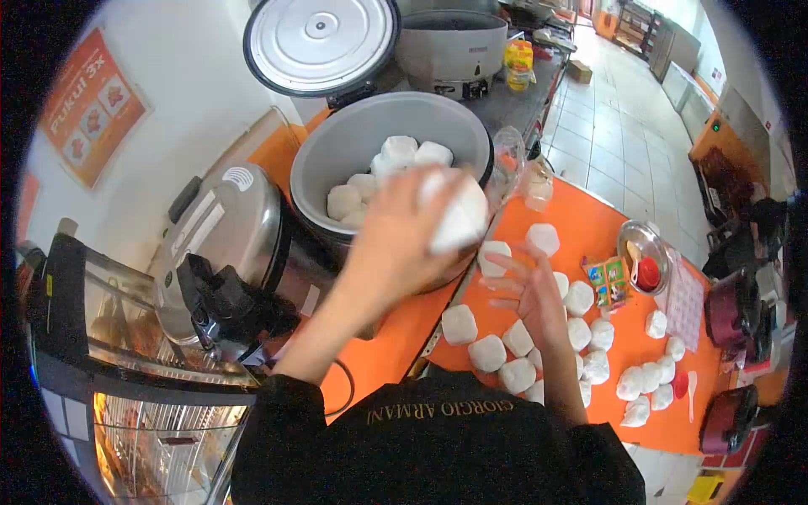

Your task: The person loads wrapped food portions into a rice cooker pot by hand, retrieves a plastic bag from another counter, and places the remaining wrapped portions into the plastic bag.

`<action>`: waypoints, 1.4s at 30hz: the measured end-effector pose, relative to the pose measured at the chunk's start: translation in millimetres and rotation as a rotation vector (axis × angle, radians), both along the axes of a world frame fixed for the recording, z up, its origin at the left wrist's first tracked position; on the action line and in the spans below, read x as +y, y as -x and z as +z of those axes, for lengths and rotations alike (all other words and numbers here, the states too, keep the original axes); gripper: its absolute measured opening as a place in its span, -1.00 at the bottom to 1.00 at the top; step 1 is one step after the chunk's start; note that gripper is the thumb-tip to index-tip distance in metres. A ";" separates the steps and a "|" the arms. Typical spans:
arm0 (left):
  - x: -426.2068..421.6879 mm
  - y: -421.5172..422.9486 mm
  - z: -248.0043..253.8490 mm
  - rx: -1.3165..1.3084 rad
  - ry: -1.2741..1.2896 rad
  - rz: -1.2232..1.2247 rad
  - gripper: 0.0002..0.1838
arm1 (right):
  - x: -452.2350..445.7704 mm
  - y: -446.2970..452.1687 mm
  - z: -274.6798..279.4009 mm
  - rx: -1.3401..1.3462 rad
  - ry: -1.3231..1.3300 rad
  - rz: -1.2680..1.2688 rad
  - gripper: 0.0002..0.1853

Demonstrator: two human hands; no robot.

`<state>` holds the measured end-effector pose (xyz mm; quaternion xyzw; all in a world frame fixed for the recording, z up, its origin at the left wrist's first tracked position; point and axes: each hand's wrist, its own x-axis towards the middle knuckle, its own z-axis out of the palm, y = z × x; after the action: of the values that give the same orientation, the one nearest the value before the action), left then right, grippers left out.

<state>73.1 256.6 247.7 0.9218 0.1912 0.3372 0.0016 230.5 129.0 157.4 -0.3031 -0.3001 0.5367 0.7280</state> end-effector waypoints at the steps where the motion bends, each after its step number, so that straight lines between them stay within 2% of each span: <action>1: 19.7 -2.7 11.3 0.010 -0.071 0.134 -0.24 | 0.8 -7.3 -15.3 -0.248 0.105 -0.045 -0.57; 3: 60.9 -8.1 23.9 0.039 -0.205 0.347 -0.29 | 3.2 -19.5 -59.8 -0.648 0.267 -0.054 -0.62; 5: 110.0 -19.9 26.3 0.204 -0.185 0.502 -0.36 | 4.9 -20.0 -88.1 -0.951 0.362 0.031 -0.63; 6: 132.2 -28.6 24.1 0.355 -0.156 0.566 -0.39 | 6.5 -14.0 -94.2 -1.103 0.401 0.079 -0.63; 8: 178.8 -40.1 0.9 0.613 -0.090 0.626 -0.40 | 12.9 -9.4 -145.3 -1.426 0.454 0.157 -0.53; 9: 201.4 -42.6 -17.7 0.713 -0.062 0.622 -0.38 | 13.4 -6.0 -160.8 -1.434 0.444 0.160 -0.53; 11: 219.6 -45.1 -43.9 0.823 -0.024 0.666 -0.33 | 14.1 1.8 -180.6 -1.609 0.399 0.178 -0.39; 13: 240.1 -46.9 -73.8 0.864 0.026 0.656 -0.35 | 14.3 13.6 -184.9 -1.616 0.423 0.148 -0.31; 16: 275.7 -42.6 -115.2 0.862 -0.065 0.605 -0.40 | 13.6 21.5 -191.9 -1.677 0.471 0.169 -0.16; 17: 287.2 -40.9 -123.5 0.877 -0.108 0.544 -0.40 | 17.4 21.6 -191.4 -1.727 0.491 0.228 -0.09; 19: 298.1 -31.2 -123.8 0.911 -0.140 0.483 -0.40 | 20.9 24.8 -182.1 -1.736 0.470 0.198 -0.06; 21: 300.3 -15.6 -124.1 0.867 -0.469 0.205 -0.36 | 18.6 28.3 -181.9 -1.736 0.457 0.193 -0.03; 22: 295.7 -13.2 -125.5 0.884 -0.460 0.203 -0.36 | 21.6 29.1 -181.6 -1.726 0.476 0.195 -0.05; 24: 282.3 -15.1 -126.6 0.845 -0.305 0.442 -0.31 | 21.4 33.9 -186.5 -1.704 0.499 0.203 -0.06; 25: 277.3 -16.8 -126.7 0.851 -0.304 0.440 -0.31 | 22.2 34.2 -191.1 -1.717 0.490 0.167 -0.09; 27: 270.0 -20.2 -126.4 0.867 -0.145 0.581 -0.27 | 22.4 35.8 -194.6 -1.730 0.485 0.126 -0.11; 28: 273.8 -18.6 -131.2 0.866 -0.144 0.580 -0.27 | 21.4 36.1 -194.8 -1.736 0.502 0.131 -0.11; 30: 282.1 -13.9 -141.0 0.731 0.125 0.617 -0.23 | 18.8 34.6 -192.6 -1.755 0.513 0.138 -0.11; 34: 289.5 -1.5 -142.5 0.712 0.090 0.639 -0.15 | 21.4 34.5 -193.1 -1.695 0.454 0.078 -0.18; 36: 319.8 13.1 -133.8 0.702 0.268 0.443 -0.08 | 19.4 31.6 -193.4 -1.683 0.423 0.074 -0.19; 37: 316.6 8.4 -122.2 0.694 0.270 0.446 -0.08 | 21.2 28.8 -190.1 -1.674 0.443 0.088 -0.22; 39: 310.3 0.6 -98.8 1.577 0.321 0.420 -0.13 | 22.5 22.7 -188.6 -1.669 0.456 0.098 -0.24; 40: 304.7 2.1 -89.5 1.569 0.319 0.425 -0.13 | 22.1 16.3 -191.1 -1.597 0.448 0.064 -0.26; 42: 295.7 4.3 -81.8 1.585 0.553 0.366 -0.08 | 21.1 8.6 -197.3 -1.534 0.439 0.023 -0.28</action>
<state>68.9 552.4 165.9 0.8066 0.3567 -0.4699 0.0377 221.9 150.1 -39.9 -0.7213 -0.6078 0.2327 0.2369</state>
